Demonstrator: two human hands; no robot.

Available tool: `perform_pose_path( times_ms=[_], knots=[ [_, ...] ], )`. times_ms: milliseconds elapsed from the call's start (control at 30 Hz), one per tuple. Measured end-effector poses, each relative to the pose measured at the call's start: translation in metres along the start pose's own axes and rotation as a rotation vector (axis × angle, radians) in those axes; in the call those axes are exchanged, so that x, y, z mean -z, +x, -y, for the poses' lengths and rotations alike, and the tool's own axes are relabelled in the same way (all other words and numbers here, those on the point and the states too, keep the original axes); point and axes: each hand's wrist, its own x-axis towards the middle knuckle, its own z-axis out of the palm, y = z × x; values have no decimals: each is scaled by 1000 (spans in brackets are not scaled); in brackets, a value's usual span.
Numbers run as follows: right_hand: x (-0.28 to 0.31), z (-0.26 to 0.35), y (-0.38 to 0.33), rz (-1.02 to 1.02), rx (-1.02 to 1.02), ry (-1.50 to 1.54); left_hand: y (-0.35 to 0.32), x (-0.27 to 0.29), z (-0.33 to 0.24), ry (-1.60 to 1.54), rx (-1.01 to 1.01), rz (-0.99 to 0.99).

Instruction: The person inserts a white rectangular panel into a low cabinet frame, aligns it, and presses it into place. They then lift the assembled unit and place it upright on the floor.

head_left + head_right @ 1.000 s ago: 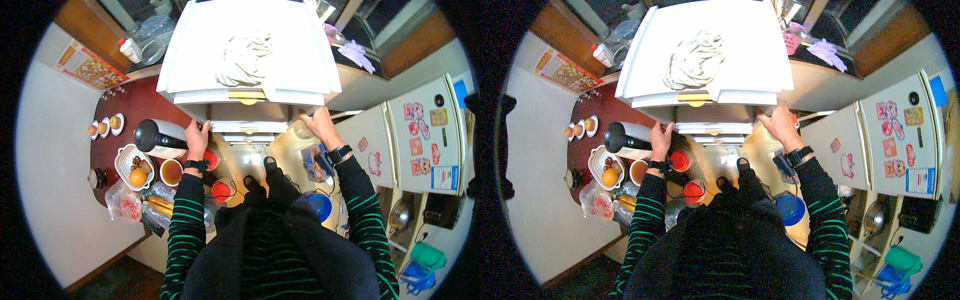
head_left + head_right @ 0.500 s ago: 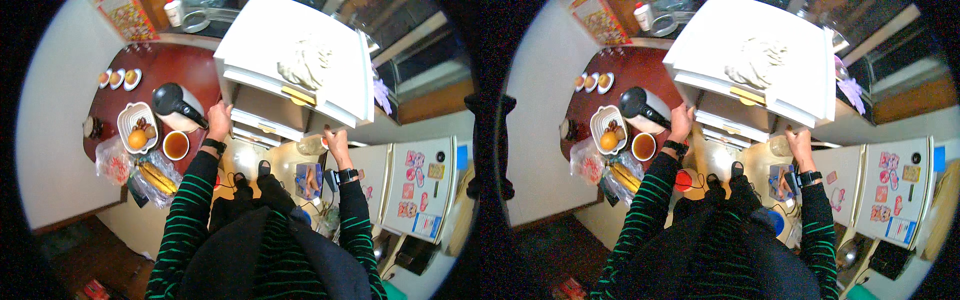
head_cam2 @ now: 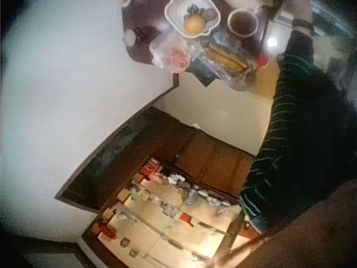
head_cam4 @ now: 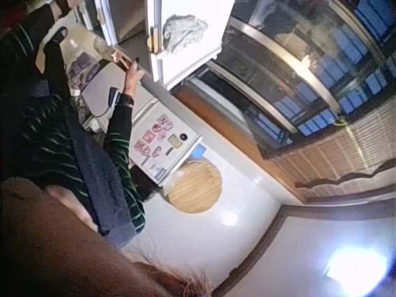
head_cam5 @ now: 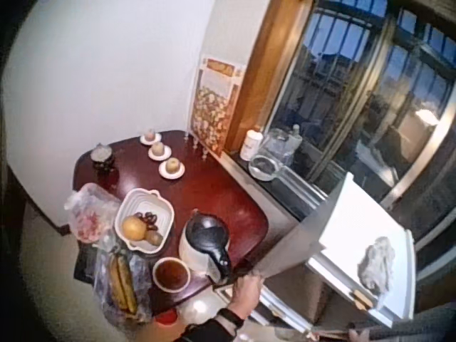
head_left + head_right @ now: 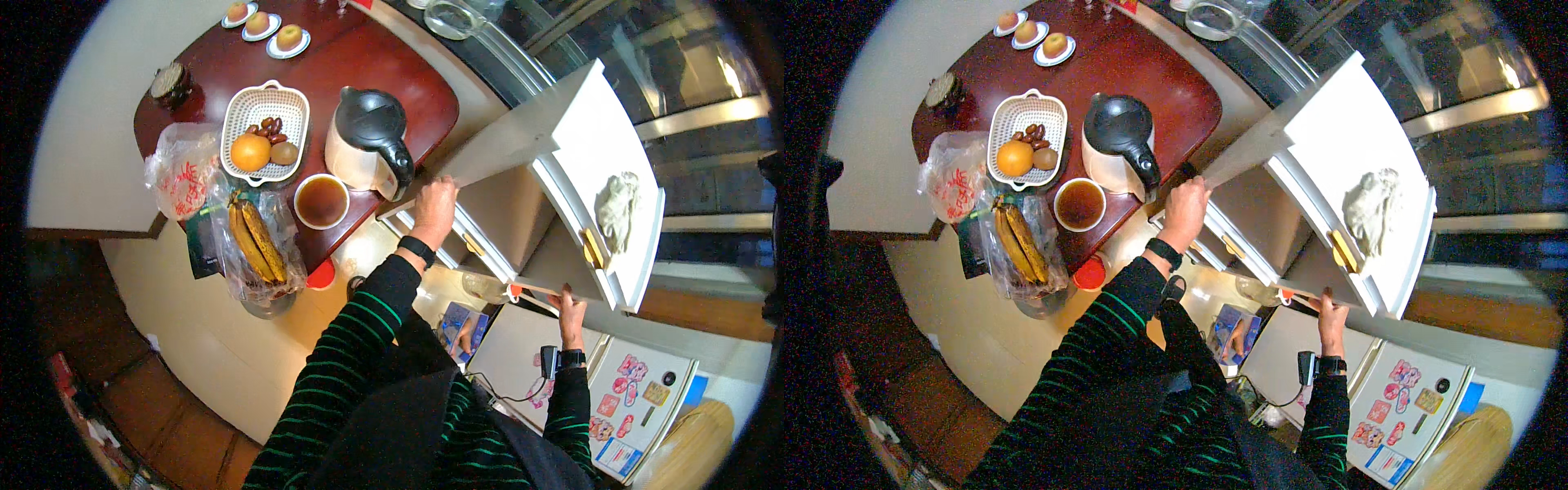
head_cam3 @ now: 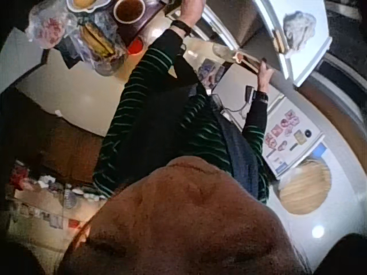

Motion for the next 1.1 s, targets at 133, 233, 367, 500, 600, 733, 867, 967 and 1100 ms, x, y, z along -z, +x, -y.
perform_pose_path(
  times_ms=[133, 233, 367, 500, 600, 733, 867, 967, 1100],
  knots=[
    [1, 5, -3, 25, -74, 68, 0, 0, 3, -34, -22, 0],
    [0, 7, -5, 51, -29, 61, 0, 5, 5, -58, -47, -2],
    [1, 6, -5, 9, -14, -20, 1, 9, 4, -56, -42, 28],
    [0, 5, -4, -24, -15, -14, 2, 8, 1, -54, -12, 36],
    [-4, 5, -5, -31, -36, 2, 2, 9, 2, -33, -33, 39],
    [-5, 2, -5, -69, 7, 23, 1, 9, 4, -36, -57, 27],
    [1, -6, -1, -75, 14, -171, 3, 8, 5, 34, -86, 38],
    [5, -9, 4, -55, 37, -259, -4, 9, 8, 38, -88, 22],
    [3, -11, -9, 32, -31, -181, -58, 21, 25, -40, -56, 228]
  ],
)
